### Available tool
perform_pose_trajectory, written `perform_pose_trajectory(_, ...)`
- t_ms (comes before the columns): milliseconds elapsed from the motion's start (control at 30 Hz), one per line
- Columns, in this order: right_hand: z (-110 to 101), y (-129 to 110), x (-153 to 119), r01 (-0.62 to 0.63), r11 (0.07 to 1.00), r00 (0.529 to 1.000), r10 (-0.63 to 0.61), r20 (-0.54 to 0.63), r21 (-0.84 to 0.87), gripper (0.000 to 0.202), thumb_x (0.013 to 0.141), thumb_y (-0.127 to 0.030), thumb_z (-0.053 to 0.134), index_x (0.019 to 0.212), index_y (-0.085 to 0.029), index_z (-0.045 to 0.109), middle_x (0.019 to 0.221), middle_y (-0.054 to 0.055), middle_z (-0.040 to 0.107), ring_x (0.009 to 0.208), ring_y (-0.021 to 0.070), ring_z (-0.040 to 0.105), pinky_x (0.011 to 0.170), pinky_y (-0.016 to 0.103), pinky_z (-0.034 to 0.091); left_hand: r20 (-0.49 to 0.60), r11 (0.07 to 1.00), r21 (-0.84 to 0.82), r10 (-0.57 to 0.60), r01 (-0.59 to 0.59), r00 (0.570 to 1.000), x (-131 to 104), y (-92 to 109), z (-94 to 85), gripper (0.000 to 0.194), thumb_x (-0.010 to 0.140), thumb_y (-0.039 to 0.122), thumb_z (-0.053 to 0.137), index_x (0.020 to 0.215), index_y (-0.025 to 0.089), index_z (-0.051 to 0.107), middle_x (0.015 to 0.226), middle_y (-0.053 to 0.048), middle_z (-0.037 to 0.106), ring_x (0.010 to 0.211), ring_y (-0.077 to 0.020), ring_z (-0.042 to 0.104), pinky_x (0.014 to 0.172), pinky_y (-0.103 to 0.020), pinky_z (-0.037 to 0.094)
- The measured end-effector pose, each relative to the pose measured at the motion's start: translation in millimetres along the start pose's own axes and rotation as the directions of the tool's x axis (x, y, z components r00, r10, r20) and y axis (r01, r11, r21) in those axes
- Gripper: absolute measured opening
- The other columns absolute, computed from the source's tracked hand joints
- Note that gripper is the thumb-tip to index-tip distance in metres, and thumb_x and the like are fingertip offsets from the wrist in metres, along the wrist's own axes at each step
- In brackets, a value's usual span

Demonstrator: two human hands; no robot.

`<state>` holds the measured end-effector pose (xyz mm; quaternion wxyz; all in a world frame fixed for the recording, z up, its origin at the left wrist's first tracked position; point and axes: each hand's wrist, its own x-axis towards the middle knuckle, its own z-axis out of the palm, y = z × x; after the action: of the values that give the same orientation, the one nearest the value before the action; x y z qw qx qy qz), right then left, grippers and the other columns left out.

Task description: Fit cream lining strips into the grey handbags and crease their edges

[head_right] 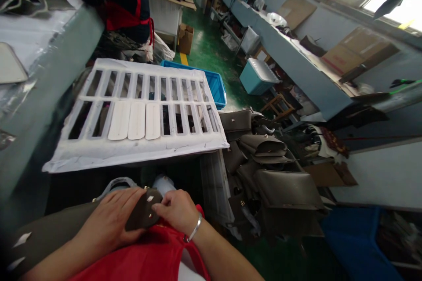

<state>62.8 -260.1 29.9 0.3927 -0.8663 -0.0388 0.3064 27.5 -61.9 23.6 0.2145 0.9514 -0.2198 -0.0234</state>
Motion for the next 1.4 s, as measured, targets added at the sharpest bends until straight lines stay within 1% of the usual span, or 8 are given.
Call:
perform_pose_trajectory(400,-1.0,-4.1,-1.6,0.074,0.993,0.997,-0.075,-0.012,-0.097,0.024,0.074,-0.036,0.061,0.061,-0.016,0.059,0.054,-0.004,0.051,0.05,0.0068,0.043,0.045,0.019,0.025,-0.007,0.998,0.006,0.068,-0.068,0.998,-7.5,-6.3,-2.8,0.07,0.066,0.04,0.065,0.128,0.016,0.041,0.128,-0.013,0.049,0.115,-0.0291,0.044,0.099,-0.043,0.032)
perform_pose_trajectory(533,-0.1,-2.8,-2.8,0.08,0.992,0.997,-0.082,-0.013,-0.097,0.025,0.074,-0.038,0.061,0.062,-0.016,0.059,0.054,-0.005,0.051,0.05,0.0069,0.043,0.045,0.019,0.025,0.015,0.983,-0.008,0.184,-0.184,0.983,-13.5,-6.9,-4.9,0.051,0.074,0.033,0.06,0.122,0.024,0.048,0.132,-0.009,0.045,0.12,-0.0276,0.039,0.102,-0.044,0.029)
perform_pose_trajectory(733,1.8,-3.6,-3.4,0.064,0.994,0.997,-0.067,-0.03,-0.085,0.026,0.073,-0.037,0.062,0.06,-0.016,0.057,0.053,-0.005,0.05,0.049,0.0068,0.042,0.044,0.019,0.025,0.026,0.996,-0.038,0.082,-0.081,0.996,-10.4,2.5,-6.5,0.043,0.068,0.026,0.063,0.11,0.024,0.055,0.132,-0.012,0.044,0.118,-0.0291,0.042,0.099,-0.045,0.033)
perform_pose_trajectory(967,2.4,0.3,0.1,-0.025,1.0,1.0,0.025,0.011,-0.008,0.026,0.073,-0.038,0.06,0.062,-0.015,0.054,0.052,-0.004,0.048,0.046,0.007,0.04,0.041,0.019,0.022,0.082,0.997,-0.069,0.051,-0.045,0.995,-7.4,2.2,-4.7,0.05,0.067,0.021,0.061,0.115,0.026,0.05,0.129,-0.01,0.046,0.115,-0.029,0.043,0.098,-0.046,0.032)
perform_pose_trajectory(1133,3.3,-6.7,3.4,-0.073,0.994,0.995,0.067,0.072,0.079,0.026,0.073,-0.037,0.058,0.061,-0.016,0.047,0.049,-0.006,0.043,0.042,0.0064,0.036,0.04,0.019,0.023,0.094,0.996,-0.09,0.016,-0.007,0.995,-6.0,2.6,-4.2,0.053,0.063,0.026,0.068,0.114,0.023,0.051,0.127,-0.012,0.046,0.114,-0.0298,0.043,0.099,-0.046,0.031)
perform_pose_trajectory(1233,3.9,-10.1,7.9,-0.065,0.994,0.993,0.056,0.104,0.087,0.029,0.073,-0.041,0.056,0.061,-0.018,0.043,0.05,-0.006,0.041,0.042,0.0067,0.035,0.039,0.02,0.023,0.092,0.992,-0.122,0.056,-0.045,0.994,-9.8,0.3,-13.8,0.062,0.061,0.039,0.072,0.116,0.022,0.048,0.132,-0.013,0.042,0.119,-0.0311,0.04,0.102,-0.047,0.028)
perform_pose_trajectory(1333,1.6,-7.6,13.9,-0.048,0.998,0.99,0.043,0.132,0.033,0.031,0.074,-0.045,0.053,0.061,-0.019,0.041,0.05,-0.006,0.04,0.043,0.0077,0.035,0.038,0.02,0.025,-0.024,0.988,-0.151,0.023,-0.026,0.999,-31.4,-11.3,-33.5,0.058,0.069,0.051,0.064,0.117,0.023,0.048,0.137,-0.012,0.039,0.124,-0.0294,0.035,0.106,-0.049,0.023)
perform_pose_trajectory(1400,-3.2,-6.9,15.0,-0.033,0.999,0.99,0.034,0.138,-0.01,0.03,0.076,-0.046,0.051,0.067,-0.019,0.044,0.053,-0.004,0.045,0.046,0.0099,0.042,0.041,0.021,0.032,-0.195,0.98,-0.148,-0.162,0.134,0.967,-59.6,-23.6,-49.3,0.042,0.076,0.044,0.06,0.111,0.023,0.051,0.126,-0.009,0.049,0.117,-0.0261,0.042,0.102,-0.045,0.029)
